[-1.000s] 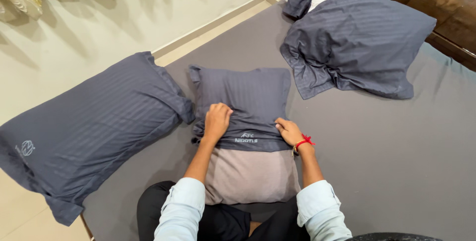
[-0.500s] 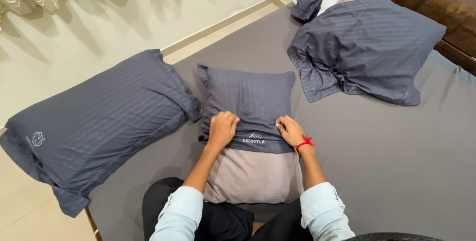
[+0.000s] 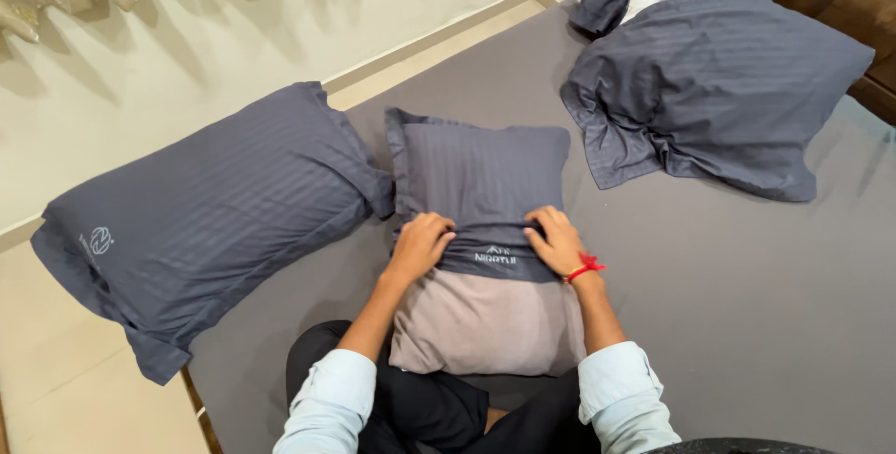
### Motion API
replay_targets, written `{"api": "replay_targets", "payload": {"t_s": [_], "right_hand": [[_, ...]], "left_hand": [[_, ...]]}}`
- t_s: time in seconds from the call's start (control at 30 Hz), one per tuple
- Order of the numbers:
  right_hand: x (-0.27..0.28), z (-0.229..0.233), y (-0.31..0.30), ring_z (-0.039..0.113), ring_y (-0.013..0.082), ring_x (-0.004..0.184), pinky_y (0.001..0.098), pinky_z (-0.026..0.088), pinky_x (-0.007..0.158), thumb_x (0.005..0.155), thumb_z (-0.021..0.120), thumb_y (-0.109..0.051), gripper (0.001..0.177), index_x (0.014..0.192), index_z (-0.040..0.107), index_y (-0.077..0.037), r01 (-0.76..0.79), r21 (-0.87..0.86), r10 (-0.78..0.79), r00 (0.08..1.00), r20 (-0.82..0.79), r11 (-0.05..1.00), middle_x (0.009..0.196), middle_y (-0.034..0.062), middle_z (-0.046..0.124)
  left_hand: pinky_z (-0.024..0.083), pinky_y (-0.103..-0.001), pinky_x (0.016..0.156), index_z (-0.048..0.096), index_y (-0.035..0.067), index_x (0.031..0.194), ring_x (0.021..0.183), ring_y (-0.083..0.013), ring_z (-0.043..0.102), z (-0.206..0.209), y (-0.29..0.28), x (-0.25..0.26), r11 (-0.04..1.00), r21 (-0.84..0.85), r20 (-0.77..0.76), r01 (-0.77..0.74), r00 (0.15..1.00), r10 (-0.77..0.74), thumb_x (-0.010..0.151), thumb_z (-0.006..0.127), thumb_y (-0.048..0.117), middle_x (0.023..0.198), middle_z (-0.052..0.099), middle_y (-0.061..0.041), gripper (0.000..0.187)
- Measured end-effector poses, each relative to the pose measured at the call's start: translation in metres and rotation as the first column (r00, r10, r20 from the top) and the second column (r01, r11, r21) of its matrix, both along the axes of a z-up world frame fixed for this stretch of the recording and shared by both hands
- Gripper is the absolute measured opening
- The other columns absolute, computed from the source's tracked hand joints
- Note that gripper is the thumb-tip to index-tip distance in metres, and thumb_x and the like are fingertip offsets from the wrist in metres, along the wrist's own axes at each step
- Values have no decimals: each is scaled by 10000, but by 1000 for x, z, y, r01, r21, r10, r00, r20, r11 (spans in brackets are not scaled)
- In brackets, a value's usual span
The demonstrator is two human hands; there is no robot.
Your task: The person puts a grey pillowcase on a pillow and then puts a white patterned pillowcase on another pillow by hand while sitting on a bed.
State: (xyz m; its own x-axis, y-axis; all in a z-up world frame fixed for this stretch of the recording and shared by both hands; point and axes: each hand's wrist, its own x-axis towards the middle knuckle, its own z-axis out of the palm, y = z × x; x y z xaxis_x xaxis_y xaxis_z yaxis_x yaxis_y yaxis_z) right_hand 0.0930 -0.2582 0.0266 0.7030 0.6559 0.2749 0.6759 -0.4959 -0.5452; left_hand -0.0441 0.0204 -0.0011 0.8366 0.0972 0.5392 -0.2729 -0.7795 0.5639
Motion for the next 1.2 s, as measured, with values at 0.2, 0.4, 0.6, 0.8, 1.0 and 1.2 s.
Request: {"api": "replay_targets", "payload": {"t_s": [0.2,0.4,0.6,0.8,1.0,1.2], "right_hand": [[-37,7,49,555,277,1040,449,406,901,909,635,-297,204,1003,704,-130,-111,-83,121,984,133,990,1019,55,620],[-25,-1,30,553,247,1004,422,397,894,985,576,-258,193,941,701,-119,-121,-158,127,992,22,980,974,25,616],[-35,11,39,574,237,991,414,398,907,958,596,-277,200,915,714,-121,-136,-246,130,991,-38,960,945,22,634],[-69,41,58,577,256,998,406,412,861,878,706,-307,213,962,705,-111,-115,-39,119,982,150,993,1035,30,635],[-109,16,98,572,234,1019,502,362,940,791,740,-260,236,966,716,-103,-228,-236,301,889,345,945,975,27,628],[-124,6,111,566,219,992,491,363,882,783,727,-268,166,869,679,-134,-245,-430,361,909,211,869,915,25,616]], "left_hand": [[509,-443,861,709,93,979,984,-309,660,-30,32,-18,984,125,-105,-131,984,144,919,704,250,966,715,-66,168],[523,-429,814,726,72,956,963,-305,671,-34,41,-26,987,-144,-176,-69,984,43,866,734,278,968,739,-89,225],[545,-390,757,761,122,1016,857,-271,699,-28,46,-23,955,-255,-526,-152,850,-5,883,738,334,996,757,-81,251],[550,-378,845,721,109,1081,990,-238,715,-52,49,-12,935,-279,-436,-218,897,79,828,796,319,1071,751,-79,337],[497,-439,946,637,-5,1248,1134,-373,626,-104,59,13,886,-294,-384,-358,893,233,731,867,428,1236,643,-222,713],[519,-425,958,638,-55,1249,1145,-349,667,-114,58,24,785,-467,-648,-406,761,8,755,813,556,1223,690,-254,805]]}}
